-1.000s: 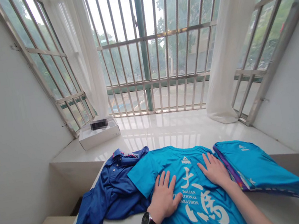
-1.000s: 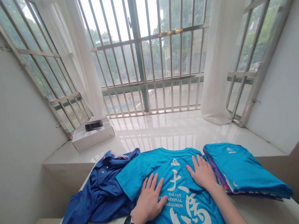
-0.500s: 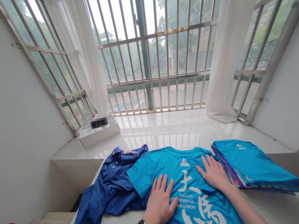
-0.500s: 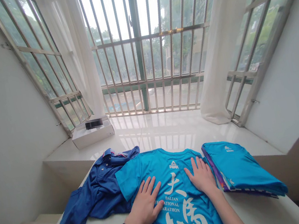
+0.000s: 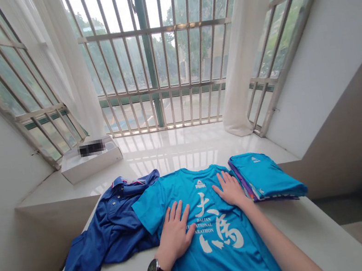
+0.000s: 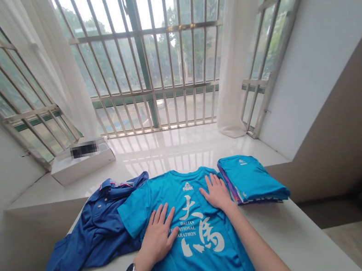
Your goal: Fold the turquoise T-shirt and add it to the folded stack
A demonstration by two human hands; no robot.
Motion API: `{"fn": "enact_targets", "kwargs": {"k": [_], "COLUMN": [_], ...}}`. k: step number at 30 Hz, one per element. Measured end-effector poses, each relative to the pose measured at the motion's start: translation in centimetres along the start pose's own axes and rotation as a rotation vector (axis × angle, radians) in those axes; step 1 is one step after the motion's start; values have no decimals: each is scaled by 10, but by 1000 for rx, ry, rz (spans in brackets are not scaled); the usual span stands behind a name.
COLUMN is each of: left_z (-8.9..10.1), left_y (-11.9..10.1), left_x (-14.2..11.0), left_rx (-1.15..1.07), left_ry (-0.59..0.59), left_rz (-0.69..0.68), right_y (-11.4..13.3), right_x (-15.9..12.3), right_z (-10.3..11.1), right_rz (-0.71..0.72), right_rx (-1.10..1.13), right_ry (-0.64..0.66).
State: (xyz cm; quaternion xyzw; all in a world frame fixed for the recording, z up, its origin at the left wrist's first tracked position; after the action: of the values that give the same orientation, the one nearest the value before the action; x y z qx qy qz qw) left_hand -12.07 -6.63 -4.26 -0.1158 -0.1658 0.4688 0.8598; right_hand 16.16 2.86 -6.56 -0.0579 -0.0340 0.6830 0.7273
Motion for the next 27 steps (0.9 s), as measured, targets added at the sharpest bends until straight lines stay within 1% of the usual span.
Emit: {"fn": "enact_targets", "kwargs": {"k": [3,7,14,18,22,27], "left_z": [-4,-5,1,5,4,8], "left_y": [-2,-5,-8,-10,-13,-19], "left_x": [3,6,12,11,-2,-42], "left_rx": [5,5,-27,-57,-57,-35], "left_ry": [-12,-10,31,1,-28,5], "left_rz": [17,26,23,14,27,75], "right_y": [-2,-7,-17,-18,-18,-16], "right_x": [1,5,16,18,18,17], "right_z": [3,2,-8,-11,-14,-14], "right_rz": [8,13,1,2,-9,-10], "right_rx": [21,40,9,-4,-4,15], "right_ry": [7,8,-4,-7,-7,-17]}}
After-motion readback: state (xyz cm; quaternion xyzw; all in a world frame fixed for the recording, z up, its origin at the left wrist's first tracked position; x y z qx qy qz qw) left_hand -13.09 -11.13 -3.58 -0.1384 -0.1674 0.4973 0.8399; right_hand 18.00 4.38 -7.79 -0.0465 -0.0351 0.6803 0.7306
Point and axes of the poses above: each hand's wrist, its own x-axis towards the middle knuckle, its own z-axis out of the back of the hand, y = z × x, the point moved 4 cm from there along x, towards the middle knuckle, and after that the axes turned 13 degrees about -x, right-handed, at the moved point
